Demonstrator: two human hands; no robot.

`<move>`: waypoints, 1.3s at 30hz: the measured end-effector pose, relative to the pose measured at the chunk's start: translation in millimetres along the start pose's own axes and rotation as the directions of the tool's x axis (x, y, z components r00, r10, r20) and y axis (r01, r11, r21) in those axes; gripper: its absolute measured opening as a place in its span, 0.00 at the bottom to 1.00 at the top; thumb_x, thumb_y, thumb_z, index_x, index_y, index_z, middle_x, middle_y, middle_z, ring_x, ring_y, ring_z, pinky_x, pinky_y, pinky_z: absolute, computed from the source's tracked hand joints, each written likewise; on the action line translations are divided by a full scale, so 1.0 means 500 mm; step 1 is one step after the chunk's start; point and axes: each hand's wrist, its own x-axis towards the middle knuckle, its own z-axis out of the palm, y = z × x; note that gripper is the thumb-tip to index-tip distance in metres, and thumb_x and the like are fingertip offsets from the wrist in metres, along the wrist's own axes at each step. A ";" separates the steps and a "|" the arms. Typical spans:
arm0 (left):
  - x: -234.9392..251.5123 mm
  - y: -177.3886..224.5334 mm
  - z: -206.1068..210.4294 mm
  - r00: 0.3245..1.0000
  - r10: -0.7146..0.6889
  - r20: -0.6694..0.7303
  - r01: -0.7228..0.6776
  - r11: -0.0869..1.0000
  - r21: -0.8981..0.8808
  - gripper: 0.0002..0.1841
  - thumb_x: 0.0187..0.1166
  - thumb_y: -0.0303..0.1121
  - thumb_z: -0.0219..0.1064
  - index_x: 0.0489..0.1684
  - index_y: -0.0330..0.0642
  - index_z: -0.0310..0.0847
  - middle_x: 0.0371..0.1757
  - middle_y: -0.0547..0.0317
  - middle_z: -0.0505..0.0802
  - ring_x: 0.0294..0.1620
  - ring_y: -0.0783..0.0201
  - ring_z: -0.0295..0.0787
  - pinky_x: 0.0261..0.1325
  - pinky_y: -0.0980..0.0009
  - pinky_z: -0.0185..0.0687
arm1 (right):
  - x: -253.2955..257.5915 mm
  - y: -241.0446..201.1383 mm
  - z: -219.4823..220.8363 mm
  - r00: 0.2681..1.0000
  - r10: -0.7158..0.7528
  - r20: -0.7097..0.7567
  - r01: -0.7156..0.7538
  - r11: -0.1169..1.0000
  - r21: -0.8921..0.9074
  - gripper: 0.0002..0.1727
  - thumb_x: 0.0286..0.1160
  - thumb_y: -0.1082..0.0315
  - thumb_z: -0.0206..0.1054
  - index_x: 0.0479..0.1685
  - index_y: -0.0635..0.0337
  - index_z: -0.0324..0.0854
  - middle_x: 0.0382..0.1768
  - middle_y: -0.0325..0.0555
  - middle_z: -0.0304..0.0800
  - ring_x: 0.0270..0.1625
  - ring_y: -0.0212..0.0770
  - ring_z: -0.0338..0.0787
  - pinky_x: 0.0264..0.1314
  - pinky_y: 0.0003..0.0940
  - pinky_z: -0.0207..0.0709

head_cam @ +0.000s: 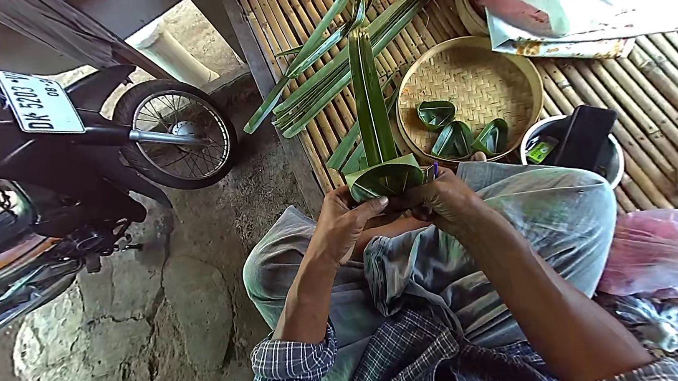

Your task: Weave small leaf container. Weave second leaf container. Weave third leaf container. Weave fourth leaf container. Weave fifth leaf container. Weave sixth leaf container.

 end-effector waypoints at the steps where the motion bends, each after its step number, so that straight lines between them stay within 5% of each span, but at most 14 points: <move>1: -0.003 0.008 0.001 1.000 -0.021 -0.014 0.022 0.997 0.072 0.12 0.74 0.18 0.71 0.55 0.29 0.84 0.48 0.43 0.94 0.46 0.52 0.96 0.53 0.55 0.95 | 0.001 0.002 0.000 1.000 0.001 0.002 -0.001 1.000 0.000 0.10 0.55 0.83 0.78 0.36 0.64 0.88 0.21 0.48 0.86 0.14 0.29 0.73 0.15 0.22 0.67; 5: -0.007 0.028 0.010 0.996 -0.060 -0.060 0.070 0.981 0.184 0.12 0.72 0.16 0.73 0.51 0.27 0.85 0.45 0.41 0.95 0.41 0.49 0.97 0.48 0.54 0.97 | 0.003 0.008 0.007 1.000 0.002 0.005 -0.002 1.000 0.025 0.10 0.55 0.83 0.77 0.33 0.64 0.86 0.21 0.48 0.85 0.14 0.29 0.72 0.15 0.22 0.66; 17: -0.003 0.018 0.028 0.985 -0.134 -0.104 0.129 0.990 -0.054 0.20 0.61 0.07 0.73 0.53 0.26 0.82 0.47 0.38 0.94 0.41 0.48 0.96 0.46 0.53 0.96 | 0.005 -0.002 0.003 0.998 0.067 0.001 -0.067 0.996 0.059 0.09 0.55 0.85 0.74 0.32 0.64 0.85 0.21 0.47 0.84 0.13 0.28 0.69 0.14 0.22 0.65; 23: 0.002 0.008 0.022 0.985 -0.146 -0.090 0.140 0.988 -0.068 0.20 0.62 0.10 0.74 0.55 0.26 0.82 0.48 0.37 0.93 0.43 0.46 0.95 0.48 0.52 0.95 | 0.008 -0.006 0.004 0.997 0.082 -0.003 -0.082 0.996 0.037 0.10 0.53 0.85 0.75 0.32 0.64 0.85 0.19 0.47 0.84 0.12 0.28 0.70 0.13 0.21 0.64; 39: 0.006 -0.019 0.030 0.988 0.050 -0.143 -0.056 0.998 -0.033 0.11 0.62 0.13 0.72 0.43 0.28 0.86 0.38 0.41 0.95 0.36 0.53 0.95 0.44 0.58 0.95 | 0.013 -0.008 0.003 0.992 0.124 0.034 -0.126 0.990 0.067 0.07 0.58 0.85 0.73 0.32 0.65 0.85 0.19 0.47 0.84 0.13 0.26 0.69 0.14 0.19 0.62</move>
